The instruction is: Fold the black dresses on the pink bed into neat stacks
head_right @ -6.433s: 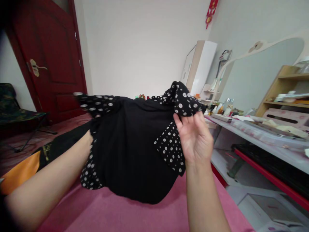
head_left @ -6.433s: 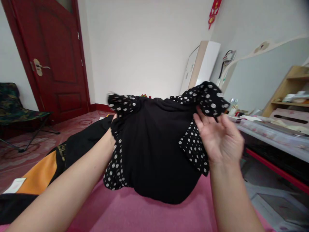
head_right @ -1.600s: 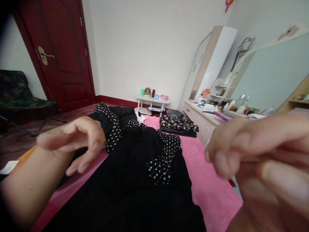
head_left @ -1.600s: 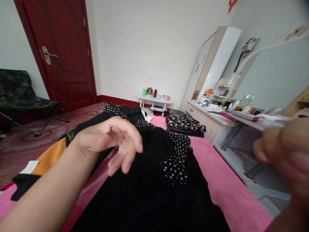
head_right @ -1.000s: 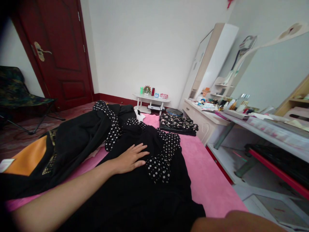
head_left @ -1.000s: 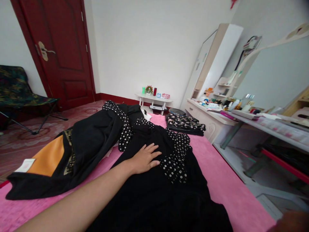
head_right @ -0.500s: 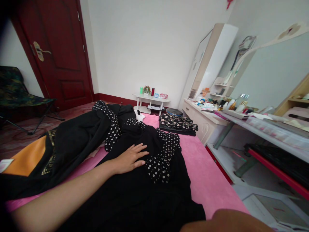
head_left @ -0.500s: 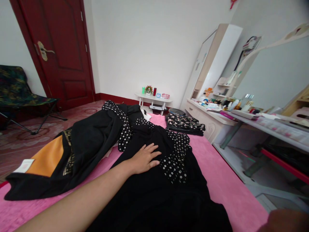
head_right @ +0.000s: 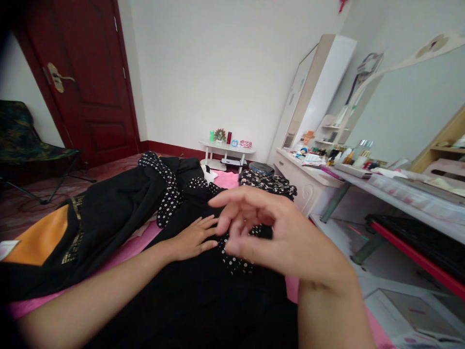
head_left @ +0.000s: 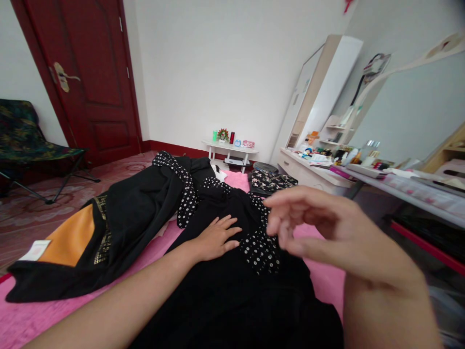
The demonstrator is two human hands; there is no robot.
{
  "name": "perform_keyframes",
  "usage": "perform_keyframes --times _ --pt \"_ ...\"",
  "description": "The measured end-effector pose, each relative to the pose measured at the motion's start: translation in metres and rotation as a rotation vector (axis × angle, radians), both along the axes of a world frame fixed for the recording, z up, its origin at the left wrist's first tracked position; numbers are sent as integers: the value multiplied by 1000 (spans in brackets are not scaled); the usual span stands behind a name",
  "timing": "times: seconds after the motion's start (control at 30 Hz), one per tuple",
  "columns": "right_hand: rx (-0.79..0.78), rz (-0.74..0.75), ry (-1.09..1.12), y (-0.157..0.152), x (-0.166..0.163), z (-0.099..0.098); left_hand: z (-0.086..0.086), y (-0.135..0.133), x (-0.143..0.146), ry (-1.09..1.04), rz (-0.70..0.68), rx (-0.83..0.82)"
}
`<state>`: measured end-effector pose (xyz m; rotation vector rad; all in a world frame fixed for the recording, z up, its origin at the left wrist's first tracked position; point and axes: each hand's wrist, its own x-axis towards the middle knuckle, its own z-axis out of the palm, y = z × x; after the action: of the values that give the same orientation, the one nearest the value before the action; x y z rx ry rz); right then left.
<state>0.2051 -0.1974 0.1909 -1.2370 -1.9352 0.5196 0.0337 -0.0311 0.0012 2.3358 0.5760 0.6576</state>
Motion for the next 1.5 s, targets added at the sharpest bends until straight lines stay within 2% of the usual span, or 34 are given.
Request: perform_keyframes --times 0.1,0.17,0.23,0.33,0.43,0.5,0.57,0.63,0.7,0.73,0.83,1.0,1.1,1.2,1.37,1.5 --pt "-286 -233 -288 44 19 -32 1 2 -1 219 -43 213" --pt "-537 -376 -438 69 29 -63 1 4 -1 267 -36 262" --pt "-769 -377 -460 86 33 -93 1 5 -1 281 -36 276" --pt "-882 -307 -397 96 29 -121 0 6 -2 286 -41 274" --pt "-821 -250 -274 98 37 -124 1 6 -2 284 -41 275" --pt "-705 -330 -97 100 57 -118 2 5 -2 283 -40 278" --pt "-446 -590 146 103 88 -114 2 5 -2 288 -39 279" --pt "-76 -860 350 108 121 -116 3 4 -2 297 -35 280" --pt "215 -983 399 113 146 -123 3 4 -1 307 -27 285" --pt "286 -994 370 116 153 -128 3 4 -1 311 -23 287" --pt "282 -937 184 125 149 -147 3 4 0 312 -16 292" --pt "70 -752 -112 135 111 -183 2 3 0 307 -11 308" --pt "5 -718 -118 135 106 -198 5 1 1 280 24 324" --pt "-15 -712 -60 134 113 -204 10 0 4 181 115 315" --pt "-24 -803 61 132 128 -205 11 3 5 75 210 268" --pt "46 -1132 143 127 155 -199 4 4 7 129 211 320"
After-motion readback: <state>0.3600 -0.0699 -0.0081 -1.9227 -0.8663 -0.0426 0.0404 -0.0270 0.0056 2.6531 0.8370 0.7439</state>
